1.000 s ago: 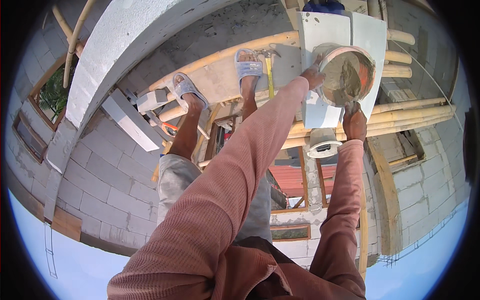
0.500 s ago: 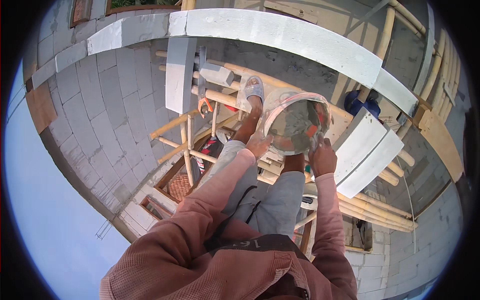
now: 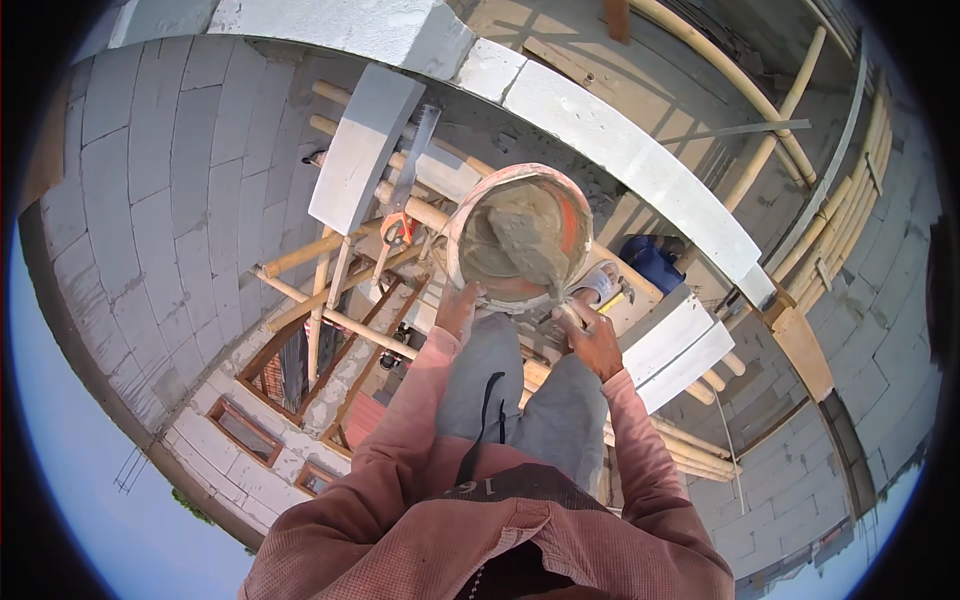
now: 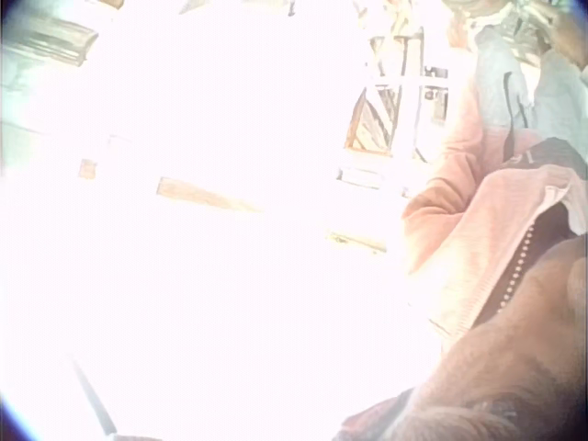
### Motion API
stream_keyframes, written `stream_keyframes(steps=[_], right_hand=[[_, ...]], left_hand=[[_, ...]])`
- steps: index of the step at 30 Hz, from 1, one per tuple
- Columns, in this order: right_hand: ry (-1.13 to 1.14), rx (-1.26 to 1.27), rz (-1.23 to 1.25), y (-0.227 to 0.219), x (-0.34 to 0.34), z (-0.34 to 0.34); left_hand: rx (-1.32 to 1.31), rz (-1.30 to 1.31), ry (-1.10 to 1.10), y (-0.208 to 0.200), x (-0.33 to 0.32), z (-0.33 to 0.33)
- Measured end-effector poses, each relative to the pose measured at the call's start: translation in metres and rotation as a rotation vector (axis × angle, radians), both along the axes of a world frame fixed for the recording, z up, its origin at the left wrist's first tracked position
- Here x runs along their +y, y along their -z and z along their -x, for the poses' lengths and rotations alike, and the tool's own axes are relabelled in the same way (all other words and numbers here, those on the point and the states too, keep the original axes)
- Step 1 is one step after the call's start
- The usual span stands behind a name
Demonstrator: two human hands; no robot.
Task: The person applies mortar onto a wall using a trowel, places a concrete block onto the mortar, and taps it into place with a hammer. The person then applies more mortar along the structure using the trowel and a bucket.
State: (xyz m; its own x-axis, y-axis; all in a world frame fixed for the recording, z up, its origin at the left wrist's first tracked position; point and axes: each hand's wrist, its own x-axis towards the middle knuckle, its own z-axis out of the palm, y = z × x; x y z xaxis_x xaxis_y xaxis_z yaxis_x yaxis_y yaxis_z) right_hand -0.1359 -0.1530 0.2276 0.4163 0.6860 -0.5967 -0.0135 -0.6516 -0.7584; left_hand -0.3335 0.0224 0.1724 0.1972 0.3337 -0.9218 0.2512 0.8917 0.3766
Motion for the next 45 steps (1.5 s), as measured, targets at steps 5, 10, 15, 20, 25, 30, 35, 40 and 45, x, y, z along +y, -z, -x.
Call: stream_keyframes(steps=[5, 10, 15, 20, 25, 30, 35, 40, 45], right_hand=[[0.115, 0.468, 0.216, -0.006, 0.027, -0.015], [0.242, 0.250, 0.037, -0.028, 0.071, -0.034], [0.176, -0.166, -0.023, -0.017, 0.126, -0.045], [-0.016, -0.683, 0.069, 0.029, 0.203, -0.054], [-0.007, -0.682, 0.411, 0.045, 0.260, -0.063], [-0.044, -0.733, 0.520, 0.042, 0.211, -0.073], [0.065, -0.885, 0.529, 0.040, 0.133, -0.060], [0.068, -0.885, 0.230, 0.000, 0.077, -0.036], [0.033, -0.194, 0.104, -0.034, 0.054, -0.004]], left_hand=[[-0.100, -0.003, -0.095, 0.000, 0.032, -0.014], [-0.147, 0.014, -0.151, 0.012, 0.043, -0.013], [-0.109, 0.001, -0.189, 0.013, 0.051, -0.015], [-0.092, -0.008, -0.188, 0.023, 0.052, -0.002], [-0.097, -0.007, -0.192, 0.015, 0.053, 0.006], [-0.068, -0.004, -0.162, 0.014, 0.052, 0.020], [0.000, 0.070, -0.175, 0.020, 0.048, 0.020], [0.050, 0.001, -0.080, 0.013, 0.056, 0.007], [0.137, -0.104, 0.035, -0.003, 0.062, -0.010]])
